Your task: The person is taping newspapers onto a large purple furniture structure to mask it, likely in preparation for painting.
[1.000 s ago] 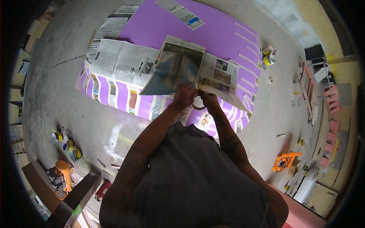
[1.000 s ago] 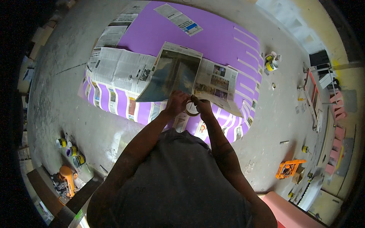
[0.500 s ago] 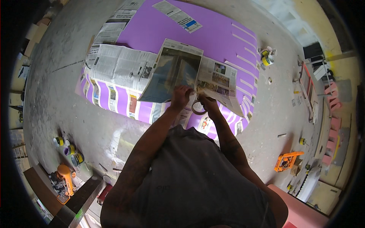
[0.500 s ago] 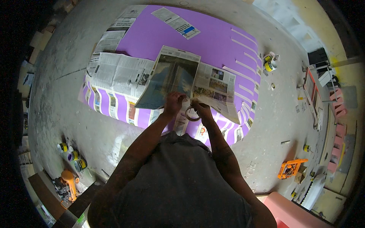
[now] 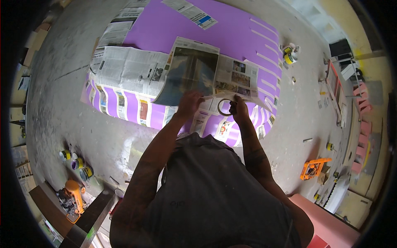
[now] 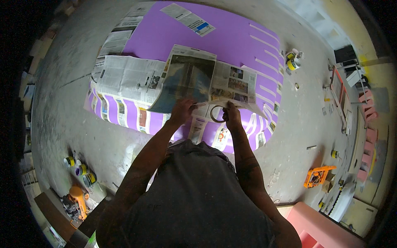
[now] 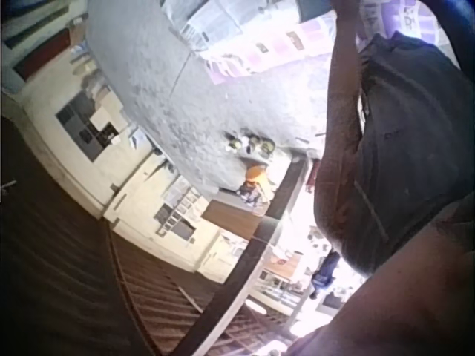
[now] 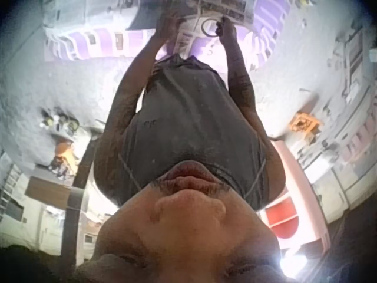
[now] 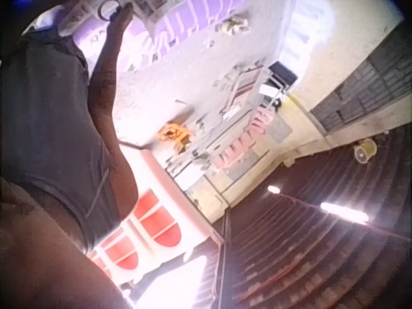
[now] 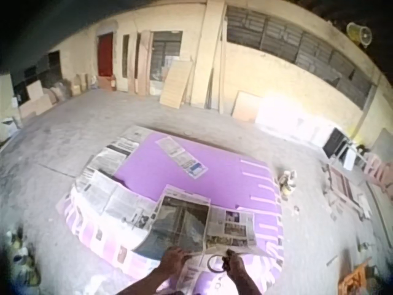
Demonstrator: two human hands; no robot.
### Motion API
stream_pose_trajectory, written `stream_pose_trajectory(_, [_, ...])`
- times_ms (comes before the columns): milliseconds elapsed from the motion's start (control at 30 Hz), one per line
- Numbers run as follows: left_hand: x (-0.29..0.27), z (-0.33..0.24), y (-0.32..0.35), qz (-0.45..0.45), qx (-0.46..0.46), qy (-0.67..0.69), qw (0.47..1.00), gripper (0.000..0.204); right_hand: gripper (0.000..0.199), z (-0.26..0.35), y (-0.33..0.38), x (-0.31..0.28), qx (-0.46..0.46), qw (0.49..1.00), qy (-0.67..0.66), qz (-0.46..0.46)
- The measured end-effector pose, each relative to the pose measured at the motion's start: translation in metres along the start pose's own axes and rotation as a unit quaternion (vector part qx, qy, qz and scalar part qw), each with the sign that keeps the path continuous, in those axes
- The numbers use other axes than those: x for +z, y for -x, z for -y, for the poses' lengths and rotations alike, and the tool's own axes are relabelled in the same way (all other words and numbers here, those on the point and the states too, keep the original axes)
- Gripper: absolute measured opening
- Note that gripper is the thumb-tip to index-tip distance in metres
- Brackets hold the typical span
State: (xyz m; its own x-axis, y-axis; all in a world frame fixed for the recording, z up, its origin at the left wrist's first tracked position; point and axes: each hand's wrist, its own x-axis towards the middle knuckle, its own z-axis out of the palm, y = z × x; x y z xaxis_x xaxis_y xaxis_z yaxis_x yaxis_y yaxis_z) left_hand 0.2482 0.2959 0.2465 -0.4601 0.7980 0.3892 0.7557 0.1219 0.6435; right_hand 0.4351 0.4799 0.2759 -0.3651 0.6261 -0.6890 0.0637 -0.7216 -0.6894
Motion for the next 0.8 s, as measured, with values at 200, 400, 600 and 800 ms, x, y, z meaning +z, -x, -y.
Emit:
stream_pose_trajectory(200, [-0.012, 0.053, 0.0, 0.08, -0.09, 0.001, 0.993, 0.016, 0.021, 0.001, 0.003, -0.025, -0.066, 0.984, 0.155, 0.054])
stream_pose_trajectory(400, [-0.045, 0.096, -0.041, -0.078, -0.126, -0.021, 0.989, 0.016, 0.021, 0.011, 0.006, -0.077, -0.071, 0.981, 0.178, 0.018])
stream_pose_trajectory(600, [-0.076, 0.109, -0.086, -0.122, -0.233, -0.051, 0.963, 0.035, 0.012, 0.01, 0.023, -0.14, 0.002, 0.984, 0.178, 0.006])
stream_pose_trajectory(800, [-0.123, 0.146, -0.143, -0.173, -0.238, -0.106, 0.95, 0.04, 0.012, 0.033, 0.047, -0.197, -0.032, 0.991, 0.13, -0.032])
